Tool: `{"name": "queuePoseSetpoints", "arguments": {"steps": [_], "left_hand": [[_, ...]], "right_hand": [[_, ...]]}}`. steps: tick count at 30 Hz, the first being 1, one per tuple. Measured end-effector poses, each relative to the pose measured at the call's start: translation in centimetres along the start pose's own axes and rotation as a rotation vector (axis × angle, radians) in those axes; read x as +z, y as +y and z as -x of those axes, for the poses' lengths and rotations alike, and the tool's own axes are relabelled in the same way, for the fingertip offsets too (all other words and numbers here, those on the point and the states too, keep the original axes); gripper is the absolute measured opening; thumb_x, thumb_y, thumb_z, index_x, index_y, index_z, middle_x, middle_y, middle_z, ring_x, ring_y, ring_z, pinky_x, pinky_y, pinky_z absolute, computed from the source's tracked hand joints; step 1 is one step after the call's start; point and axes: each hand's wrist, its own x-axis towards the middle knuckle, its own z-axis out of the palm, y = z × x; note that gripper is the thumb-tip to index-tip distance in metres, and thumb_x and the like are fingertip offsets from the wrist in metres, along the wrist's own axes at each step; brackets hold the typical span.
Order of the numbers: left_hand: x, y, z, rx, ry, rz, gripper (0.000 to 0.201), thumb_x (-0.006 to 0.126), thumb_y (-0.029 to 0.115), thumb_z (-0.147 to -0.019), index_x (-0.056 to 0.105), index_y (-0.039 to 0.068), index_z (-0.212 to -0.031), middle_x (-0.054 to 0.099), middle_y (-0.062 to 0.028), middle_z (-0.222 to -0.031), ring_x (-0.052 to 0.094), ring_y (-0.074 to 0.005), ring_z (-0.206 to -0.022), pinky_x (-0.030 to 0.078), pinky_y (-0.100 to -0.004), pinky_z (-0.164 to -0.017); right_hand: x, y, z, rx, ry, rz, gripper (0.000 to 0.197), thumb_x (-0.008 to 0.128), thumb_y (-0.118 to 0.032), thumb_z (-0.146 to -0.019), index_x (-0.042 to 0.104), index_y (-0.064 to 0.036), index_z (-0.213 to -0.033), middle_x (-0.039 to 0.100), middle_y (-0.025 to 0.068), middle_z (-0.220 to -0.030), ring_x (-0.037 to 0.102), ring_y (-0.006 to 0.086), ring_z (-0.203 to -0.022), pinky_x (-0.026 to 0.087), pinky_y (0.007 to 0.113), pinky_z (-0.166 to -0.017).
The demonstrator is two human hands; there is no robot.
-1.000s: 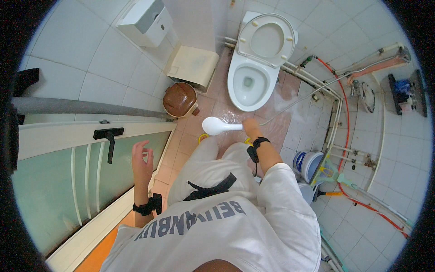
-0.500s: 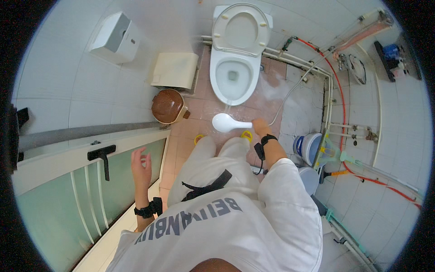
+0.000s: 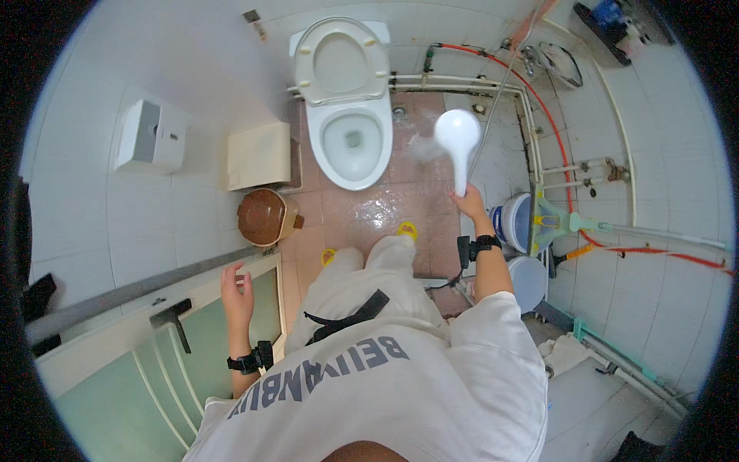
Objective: Rinsing the bathroom floor with water and using a squeegee to push it into the drain.
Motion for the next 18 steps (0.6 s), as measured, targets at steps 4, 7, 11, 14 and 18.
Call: {"name": "queuePoseSetpoints", "arguments": {"steps": [4, 7, 11, 14, 18], "left_hand": [[1.8, 1.8, -1.6, 0.048, -0.012, 0.041, 0.025, 0.057, 0.003, -0.084, 0.056, 0.002, -0.109, 0.055, -0.0121, -0.103, 0.059, -0.0224, -0.081, 0.046, -0.0311, -0.064], [2.9, 3.2, -2.7, 0.048, -0.026, -0.016, 0.025, 0.058, 0.004, -0.084, 0.056, 0.002, -0.11, 0.055, -0.012, -0.102, 0.06, -0.0228, -0.081, 0.048, -0.0314, -0.065], [4.1, 5.6, -4.2, 0.119, -0.069, -0.072, 0.025, 0.057, 0.007, -0.088, 0.054, 0.001, -0.112, 0.055, -0.0129, -0.107, 0.06, -0.0239, -0.082, 0.05, -0.0317, -0.068], [5.6, 5.6, -5.6, 0.16, -0.082, -0.045, 0.025, 0.057, 0.007, -0.088, 0.055, 0.002, -0.112, 0.055, -0.0128, -0.109, 0.061, -0.0223, -0.082, 0.05, -0.0312, -0.066], [7.3, 8.6, -7.1, 0.193, -0.129, -0.059, 0.025, 0.056, 0.007, -0.089, 0.054, 0.001, -0.114, 0.055, -0.0125, -0.11, 0.061, -0.0208, -0.083, 0.05, -0.0302, -0.066]], "right_hand": [[-6.2, -4.3, 1.0, 0.258, 0.172, -0.447, 0.019, 0.066, -0.018, -0.08, 0.058, -0.0058, -0.093, 0.065, 0.0029, -0.087, 0.063, 0.0162, -0.08, 0.047, 0.031, -0.064], [-11.5, -4.8, 2.4, 0.319, 0.306, -0.677, 0.023, 0.062, -0.013, -0.082, 0.053, -0.0079, -0.102, 0.064, 0.0041, -0.093, 0.064, 0.0169, -0.088, 0.048, 0.031, -0.063], [-17.6, -1.5, 4.5, 0.333, 0.451, -1.08, 0.027, 0.058, -0.008, -0.085, 0.048, -0.0056, -0.109, 0.058, 0.008, -0.109, 0.062, 0.0282, -0.102, 0.051, 0.039, -0.077], [-20.7, 1.9, 5.8, 0.33, 0.518, -1.341, 0.035, 0.056, -0.003, -0.086, 0.041, -0.0009, -0.118, 0.053, 0.0119, -0.116, 0.055, 0.038, -0.112, 0.047, 0.05, -0.093], [-22.6, 1.7, 7.3, 0.323, 0.585, -1.529, 0.04, 0.059, 0.001, -0.083, 0.039, -0.0032, -0.118, 0.053, 0.0115, -0.114, 0.052, 0.0386, -0.116, 0.044, 0.054, -0.095]]}}
